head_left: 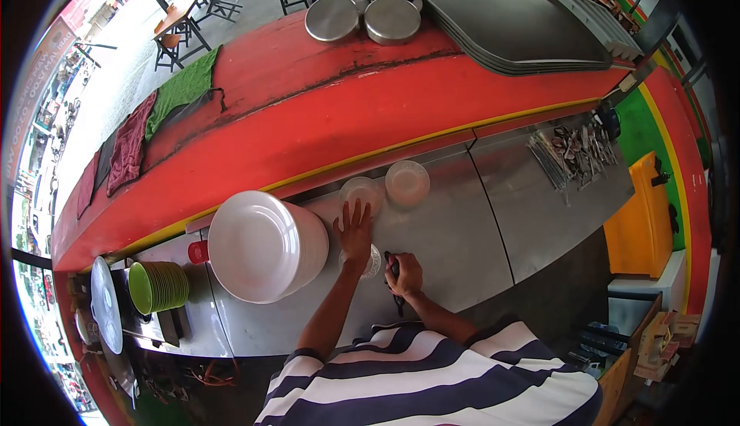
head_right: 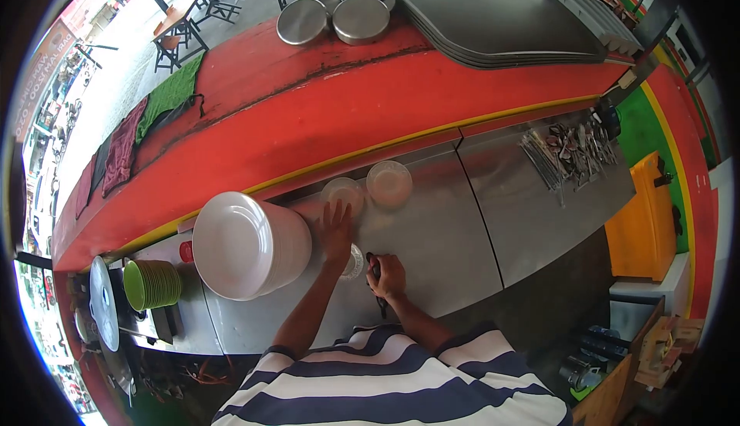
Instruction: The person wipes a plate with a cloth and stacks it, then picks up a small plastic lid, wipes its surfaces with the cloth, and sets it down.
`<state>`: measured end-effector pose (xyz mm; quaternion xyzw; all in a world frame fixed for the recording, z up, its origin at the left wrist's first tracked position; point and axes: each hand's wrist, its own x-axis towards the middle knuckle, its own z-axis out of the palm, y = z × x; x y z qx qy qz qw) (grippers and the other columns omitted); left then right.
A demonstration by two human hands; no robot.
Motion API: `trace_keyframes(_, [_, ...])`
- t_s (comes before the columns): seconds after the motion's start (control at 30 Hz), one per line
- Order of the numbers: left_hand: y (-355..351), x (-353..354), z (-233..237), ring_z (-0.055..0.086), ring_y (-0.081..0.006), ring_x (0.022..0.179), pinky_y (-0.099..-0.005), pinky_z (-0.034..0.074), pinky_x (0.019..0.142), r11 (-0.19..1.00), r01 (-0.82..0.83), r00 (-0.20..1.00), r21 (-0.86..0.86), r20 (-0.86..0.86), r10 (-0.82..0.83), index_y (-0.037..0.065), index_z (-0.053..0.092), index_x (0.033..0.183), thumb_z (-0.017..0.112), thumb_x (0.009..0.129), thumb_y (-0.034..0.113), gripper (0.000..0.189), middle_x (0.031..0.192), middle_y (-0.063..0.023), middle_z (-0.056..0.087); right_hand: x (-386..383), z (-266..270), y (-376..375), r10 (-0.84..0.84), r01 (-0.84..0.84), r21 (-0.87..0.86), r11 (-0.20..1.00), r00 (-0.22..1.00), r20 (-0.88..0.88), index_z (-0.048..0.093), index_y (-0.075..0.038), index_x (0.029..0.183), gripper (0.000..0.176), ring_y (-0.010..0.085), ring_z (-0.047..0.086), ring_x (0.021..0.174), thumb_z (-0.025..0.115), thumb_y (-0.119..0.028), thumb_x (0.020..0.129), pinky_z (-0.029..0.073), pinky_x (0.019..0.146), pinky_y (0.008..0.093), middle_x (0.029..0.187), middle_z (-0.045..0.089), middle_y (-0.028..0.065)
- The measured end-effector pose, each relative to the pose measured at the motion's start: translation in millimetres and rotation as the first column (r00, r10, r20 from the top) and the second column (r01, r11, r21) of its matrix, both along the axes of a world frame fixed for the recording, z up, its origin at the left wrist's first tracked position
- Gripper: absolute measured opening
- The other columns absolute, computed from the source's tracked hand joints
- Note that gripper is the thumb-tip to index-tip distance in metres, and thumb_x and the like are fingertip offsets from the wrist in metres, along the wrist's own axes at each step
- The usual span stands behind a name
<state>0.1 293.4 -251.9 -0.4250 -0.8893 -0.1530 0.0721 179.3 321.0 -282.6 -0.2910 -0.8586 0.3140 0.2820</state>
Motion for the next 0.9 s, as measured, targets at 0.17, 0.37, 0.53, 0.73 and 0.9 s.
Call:
trace_keyframes(0.17, [-3,-10,-4,0.044,-0.0228,0.139,-0.0583,0.022,0.112,0.994,0.109,0.990,-0.021,-0.086,-0.111,0.018,0.060,0.135,0.061,0.091,0.014,0.044,0.144,-0.0002,0.056,4,2,2,0.010,-0.010,-0.032,0.999,1.000,-0.023,0.059,-0.010,0.096,0.025,0.0333,0.060,0.084,0.071,-0.019,0.076,0.050,0.076,0.0440,0.088,0.061,0.0105])
trace_keyframes(0.37, [-8,-18,19,0.058,-0.0258,0.125,-0.0584,0.025,0.116,0.968,0.212,0.977,0.134,-0.066,-0.205,0.011,0.065,0.121,0.060,0.088,0.007,0.034,0.133,-0.0058,0.064,3,1,6,0.012,-0.014,-0.037,0.999,0.998,-0.059,0.059,-0.010,0.097,0.025,0.0338,0.060,0.084,0.071,-0.019,0.077,0.050,0.077,0.0444,0.089,0.061,0.0113])
trace_keyframes(0.53, [1,-20,40,0.065,-0.0306,0.114,-0.0560,0.040,0.110,0.923,0.180,0.983,0.340,-0.022,-0.184,0.007,0.066,0.111,0.062,0.086,0.002,0.026,0.122,-0.0117,0.069,6,3,7,0.016,-0.018,-0.022,1.000,0.998,-0.063,0.060,-0.010,0.098,0.025,0.0337,0.059,0.082,0.071,-0.019,0.077,0.049,0.075,0.0442,0.088,0.061,0.0107])
trace_keyframes(0.73, [-7,6,73,0.066,-0.0319,0.109,-0.0550,0.043,0.106,0.885,-0.008,0.995,0.466,0.092,-0.040,0.004,0.066,0.110,0.058,0.089,-0.002,0.023,0.114,-0.0128,0.071,4,1,5,0.019,-0.019,0.012,1.000,1.000,-0.015,0.059,-0.010,0.098,0.025,0.0331,0.059,0.085,0.070,-0.019,0.078,0.049,0.076,0.0438,0.088,0.060,0.0103])
trace_keyframes(0.9, [-22,20,85,0.070,-0.0348,0.091,-0.0452,0.052,0.087,0.830,-0.220,0.937,0.513,0.347,0.034,0.000,0.066,0.107,0.055,0.096,0.003,0.015,0.098,-0.0182,0.071,2,-2,5,0.034,-0.034,-0.005,0.999,0.999,-0.011,0.059,-0.010,0.097,0.024,0.0331,0.059,0.085,0.070,-0.019,0.078,0.049,0.076,0.0440,0.088,0.060,0.0097])
